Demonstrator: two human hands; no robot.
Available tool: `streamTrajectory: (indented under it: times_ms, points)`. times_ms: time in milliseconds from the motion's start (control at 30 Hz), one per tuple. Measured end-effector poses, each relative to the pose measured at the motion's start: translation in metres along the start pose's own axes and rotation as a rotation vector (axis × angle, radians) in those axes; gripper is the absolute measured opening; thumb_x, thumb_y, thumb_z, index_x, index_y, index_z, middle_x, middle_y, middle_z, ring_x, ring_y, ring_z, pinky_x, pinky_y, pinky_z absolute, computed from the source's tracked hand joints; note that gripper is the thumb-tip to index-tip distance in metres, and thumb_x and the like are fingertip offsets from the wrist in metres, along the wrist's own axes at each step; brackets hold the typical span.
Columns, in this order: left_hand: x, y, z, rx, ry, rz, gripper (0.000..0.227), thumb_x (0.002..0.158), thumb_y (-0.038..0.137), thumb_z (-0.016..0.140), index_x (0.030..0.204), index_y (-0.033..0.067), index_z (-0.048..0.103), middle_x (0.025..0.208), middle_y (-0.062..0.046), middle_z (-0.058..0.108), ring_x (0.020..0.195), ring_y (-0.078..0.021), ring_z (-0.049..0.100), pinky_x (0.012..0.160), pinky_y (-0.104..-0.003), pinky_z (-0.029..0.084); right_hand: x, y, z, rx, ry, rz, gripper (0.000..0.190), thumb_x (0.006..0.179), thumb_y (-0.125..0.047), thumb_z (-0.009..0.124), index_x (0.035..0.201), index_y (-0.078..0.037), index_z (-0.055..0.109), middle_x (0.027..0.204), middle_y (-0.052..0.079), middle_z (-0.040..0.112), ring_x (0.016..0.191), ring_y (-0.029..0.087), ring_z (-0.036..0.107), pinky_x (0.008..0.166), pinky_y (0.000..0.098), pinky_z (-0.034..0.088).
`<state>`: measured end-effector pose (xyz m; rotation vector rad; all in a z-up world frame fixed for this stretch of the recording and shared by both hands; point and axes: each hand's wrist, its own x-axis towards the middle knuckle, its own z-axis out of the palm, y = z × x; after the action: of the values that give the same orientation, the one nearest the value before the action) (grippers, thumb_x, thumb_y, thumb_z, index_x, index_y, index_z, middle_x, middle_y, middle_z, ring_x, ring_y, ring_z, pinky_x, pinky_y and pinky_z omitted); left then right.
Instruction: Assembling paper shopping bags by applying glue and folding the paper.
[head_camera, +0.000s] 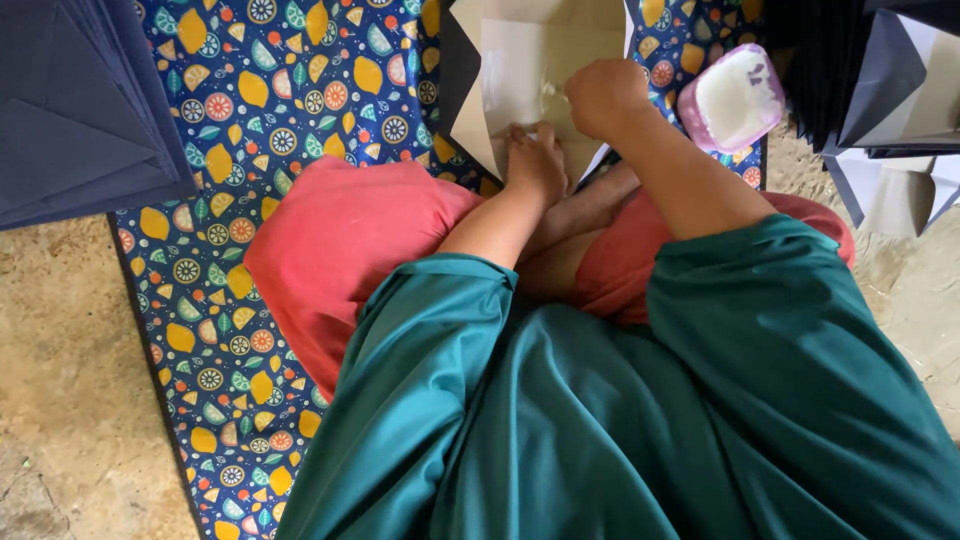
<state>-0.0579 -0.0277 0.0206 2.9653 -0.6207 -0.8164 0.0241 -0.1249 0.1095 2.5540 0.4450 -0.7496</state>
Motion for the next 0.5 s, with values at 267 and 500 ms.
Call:
streamTrajectory:
  times_ms: [267,500]
  points:
    - [-0.010,-0.001,-0.015,0.050,-0.087,0.013,0.063,0.101,0.045,0.042,0.155,0.0119,0.044,0.159,-0.020,0.026,0.142,-0.0633,0.030,0.116,-0.062,0.027,0.027,0.020,0.023,0.101,0.191,0.088,0.035,0.092,-0.022,0.053,0.113,-0.011,0.079,0.105,0.016,0.079,0.097,0.040,0.077,0.068,0.0507,0.060]
    - [0.005,0.002,-0.006,0.015,-0.133,0.009,0.066,0.100,0.041,0.040,0.160,0.0141,0.034,0.159,-0.021,0.024,0.144,-0.0651,0.024,0.119,-0.063,0.020,0.042,0.012,0.042,0.112,0.279,0.108,0.028,0.093,-0.022,0.059,0.115,-0.021,0.077,0.100,0.012,0.080,0.091,0.037,0.078,0.068,0.0473,0.062]
